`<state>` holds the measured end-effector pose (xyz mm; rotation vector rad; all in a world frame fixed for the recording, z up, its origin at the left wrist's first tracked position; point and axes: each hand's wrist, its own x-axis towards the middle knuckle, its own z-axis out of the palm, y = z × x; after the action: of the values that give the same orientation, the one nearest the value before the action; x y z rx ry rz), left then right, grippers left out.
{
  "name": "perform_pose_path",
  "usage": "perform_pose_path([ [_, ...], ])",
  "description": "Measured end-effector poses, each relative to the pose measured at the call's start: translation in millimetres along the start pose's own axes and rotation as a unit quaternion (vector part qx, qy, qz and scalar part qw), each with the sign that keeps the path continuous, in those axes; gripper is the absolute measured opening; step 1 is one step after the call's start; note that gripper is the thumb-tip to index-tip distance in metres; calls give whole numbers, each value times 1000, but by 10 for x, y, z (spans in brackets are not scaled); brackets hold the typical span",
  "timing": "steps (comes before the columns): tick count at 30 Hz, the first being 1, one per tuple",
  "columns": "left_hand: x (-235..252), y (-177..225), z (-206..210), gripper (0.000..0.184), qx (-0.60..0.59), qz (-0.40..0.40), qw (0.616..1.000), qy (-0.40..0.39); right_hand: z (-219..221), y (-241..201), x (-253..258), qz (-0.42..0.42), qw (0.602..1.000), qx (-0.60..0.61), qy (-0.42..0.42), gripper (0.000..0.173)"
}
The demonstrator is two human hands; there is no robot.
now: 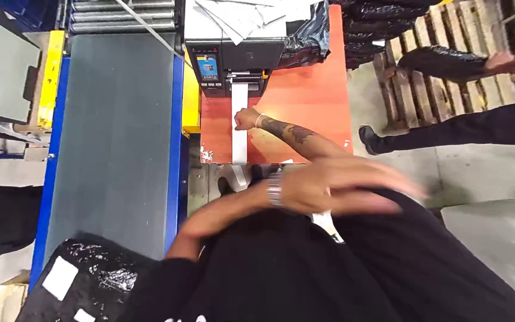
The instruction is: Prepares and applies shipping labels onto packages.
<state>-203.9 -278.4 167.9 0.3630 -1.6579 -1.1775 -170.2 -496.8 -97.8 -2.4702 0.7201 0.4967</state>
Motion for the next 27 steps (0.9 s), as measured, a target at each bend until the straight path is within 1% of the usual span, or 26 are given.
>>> perform_pose_path([
  [1,438,109,328,32,-39,39,993,-101,51,-54,-48,-19,999,-26,-20,39],
  [2,720,211,588,31,-22,37,977,-208,59,-90,-68,-32,998,-46,-28,40],
  [3,906,302,750,41,45,19,949,-311,26,-88,-102,-40,997,-59,-30,39],
  [4,1022,381,843,50,102,-5,917,-385,20,-70,-185,-45,996,-67,-36,38],
  [5,1070,416,892,56,131,-15,902,-412,37,-31,-294,-43,996,-68,-42,35],
  [7,1045,403,882,57,148,-11,900,-410,58,110,-407,-37,998,-52,-28,32],
  [8,1023,397,884,56,138,-5,907,-398,96,212,-481,-28,998,-41,-26,31],
  [11,934,399,933,51,79,1,929,-363,178,460,-677,46,998,23,-30,32],
  [12,892,408,944,50,57,0,933,-354,159,499,-700,72,995,62,-7,32],
  [13,842,418,951,49,37,1,937,-348,154,552,-694,90,990,107,32,31],
  [14,796,435,942,45,17,1,938,-345,146,623,-657,101,980,155,75,31],
  [16,699,474,917,37,-18,2,945,-326,73,686,-588,119,957,227,133,31],
  [17,664,478,906,33,-30,3,947,-319,31,690,-548,127,951,236,152,31],
  [19,630,467,910,29,-34,10,949,-312,-64,677,-470,129,956,207,162,32],
  [20,613,470,917,30,-28,5,945,-327,-84,651,-454,127,965,175,150,32],
  [22,597,517,901,36,10,-13,922,-387,-149,587,-434,132,978,108,116,34],
  [24,576,602,891,40,43,-25,903,-428,-161,519,-395,138,982,79,99,35],
  [26,537,660,894,41,44,-29,903,-427,-156,493,-394,154,975,117,111,39],
  [27,513,666,885,42,37,-26,909,-415,-192,488,-385,165,964,157,137,40],
])
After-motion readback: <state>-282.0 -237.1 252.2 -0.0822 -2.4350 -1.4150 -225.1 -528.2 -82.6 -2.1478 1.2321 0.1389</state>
